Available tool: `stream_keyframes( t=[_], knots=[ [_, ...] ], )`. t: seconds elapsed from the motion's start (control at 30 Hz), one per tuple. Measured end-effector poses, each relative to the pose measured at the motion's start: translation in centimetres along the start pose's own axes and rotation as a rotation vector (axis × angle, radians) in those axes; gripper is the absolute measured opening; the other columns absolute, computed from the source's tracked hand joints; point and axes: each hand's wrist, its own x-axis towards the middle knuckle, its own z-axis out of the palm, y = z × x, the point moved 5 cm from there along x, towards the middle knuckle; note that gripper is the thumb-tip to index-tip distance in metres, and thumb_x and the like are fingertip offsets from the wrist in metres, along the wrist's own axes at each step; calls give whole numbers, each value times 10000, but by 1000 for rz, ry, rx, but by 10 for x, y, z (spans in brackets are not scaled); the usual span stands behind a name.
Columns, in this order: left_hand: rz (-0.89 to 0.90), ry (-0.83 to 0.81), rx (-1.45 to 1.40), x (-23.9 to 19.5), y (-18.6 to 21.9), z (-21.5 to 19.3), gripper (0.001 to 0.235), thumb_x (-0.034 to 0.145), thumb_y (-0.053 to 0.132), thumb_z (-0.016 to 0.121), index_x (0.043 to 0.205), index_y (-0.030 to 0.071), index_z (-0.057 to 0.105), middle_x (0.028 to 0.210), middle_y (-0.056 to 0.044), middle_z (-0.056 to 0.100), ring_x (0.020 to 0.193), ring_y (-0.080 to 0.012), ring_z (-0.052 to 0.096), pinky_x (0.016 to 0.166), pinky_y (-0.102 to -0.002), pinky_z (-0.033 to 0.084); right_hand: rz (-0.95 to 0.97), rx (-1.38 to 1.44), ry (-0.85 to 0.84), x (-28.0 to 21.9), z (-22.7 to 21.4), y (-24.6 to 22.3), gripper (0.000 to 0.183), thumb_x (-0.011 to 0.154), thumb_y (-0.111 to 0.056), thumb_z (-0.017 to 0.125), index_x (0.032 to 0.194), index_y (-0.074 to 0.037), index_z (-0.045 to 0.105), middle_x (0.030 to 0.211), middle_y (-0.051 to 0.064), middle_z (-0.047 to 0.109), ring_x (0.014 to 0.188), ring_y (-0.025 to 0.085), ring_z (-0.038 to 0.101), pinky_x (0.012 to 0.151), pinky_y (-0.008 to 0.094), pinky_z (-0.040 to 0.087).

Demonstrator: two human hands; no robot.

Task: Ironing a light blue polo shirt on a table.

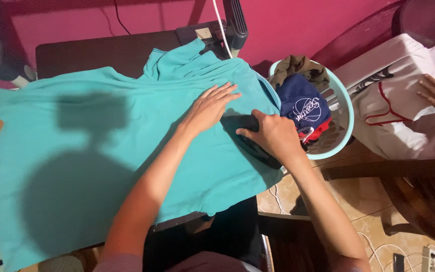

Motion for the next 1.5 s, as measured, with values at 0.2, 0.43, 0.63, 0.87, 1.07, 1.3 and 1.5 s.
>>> stream_keyframes(
  t=[0.2, 0.43, 0.63, 0.87, 1.07, 1.3, 1.5],
  knots=[
    [-44, -54, -167, 0, 2, -12, 459, 1031, -33, 456, 1422, 164, 593, 1594, -41, 479, 1510, -225, 381, 1273, -459, 235, -195, 38, -172, -9, 0, -19, 528, 706, -709, 734, 1089, -345, 727, 896, 39, 796, 935, 314, 774, 826, 442, 599],
    [-75, 7, -361, 1, -19, -9, 307, 981, 30, 545, 1248, 151, 455, 1346, -44, 627, 1389, -277, 511, 1157, -487, 408, -1, 8, -60, -4, -3, -19, 590, 826, -732, 621, 1201, -276, 630, 880, 125, 766, 902, 388, 757, 802, 500, 588],
    [-268, -12, -729, -3, 2, -59, 128, 1023, 91, 487, 1119, 164, 531, 1409, -103, 644, 1373, -320, 544, 1152, -499, 412, -189, -5, -93, -14, -10, -35, 571, 753, -681, 711, 1148, -270, 675, 858, 107, 787, 869, 379, 767, 794, 491, 594],
    [-253, 59, -691, -4, 0, -58, 163, 1045, 165, 517, 1183, 141, 599, 1255, -146, 718, 1269, -353, 623, 1122, -509, 444, -218, -9, 37, -15, -17, -40, 622, 785, -721, 651, 1214, -270, 671, 866, 117, 789, 858, 381, 765, 790, 506, 592],
    [-173, 136, -637, -8, -8, -49, 191, 1073, 229, 486, 1223, 154, 578, 1240, -99, 719, 1262, -297, 625, 1074, -471, 475, -189, -26, 31, -21, -15, -51, 541, 805, -687, 664, 1128, -254, 625, 861, 70, 777, 850, 342, 768, 797, 482, 596],
    [67, 59, 115, -94, -47, -92, 267, 1035, 73, 483, 1280, 83, 588, 1294, -127, 674, 1331, -272, 571, 1108, -423, 455, -218, -6, 34, -15, -17, -66, 601, 787, -727, 663, 1163, -259, 640, 879, 105, 780, 890, 375, 765, 822, 494, 590],
    [-45, 112, 214, -141, -64, -114, 252, 1076, 190, 501, 1293, 128, 614, 1469, -42, 591, 1424, -193, 490, 1177, -406, 381, -166, -10, -1, -14, -12, -80, 577, 775, -740, 671, 1106, -268, 651, 820, 87, 766, 848, 369, 764, 780, 476, 597]
  ],
)
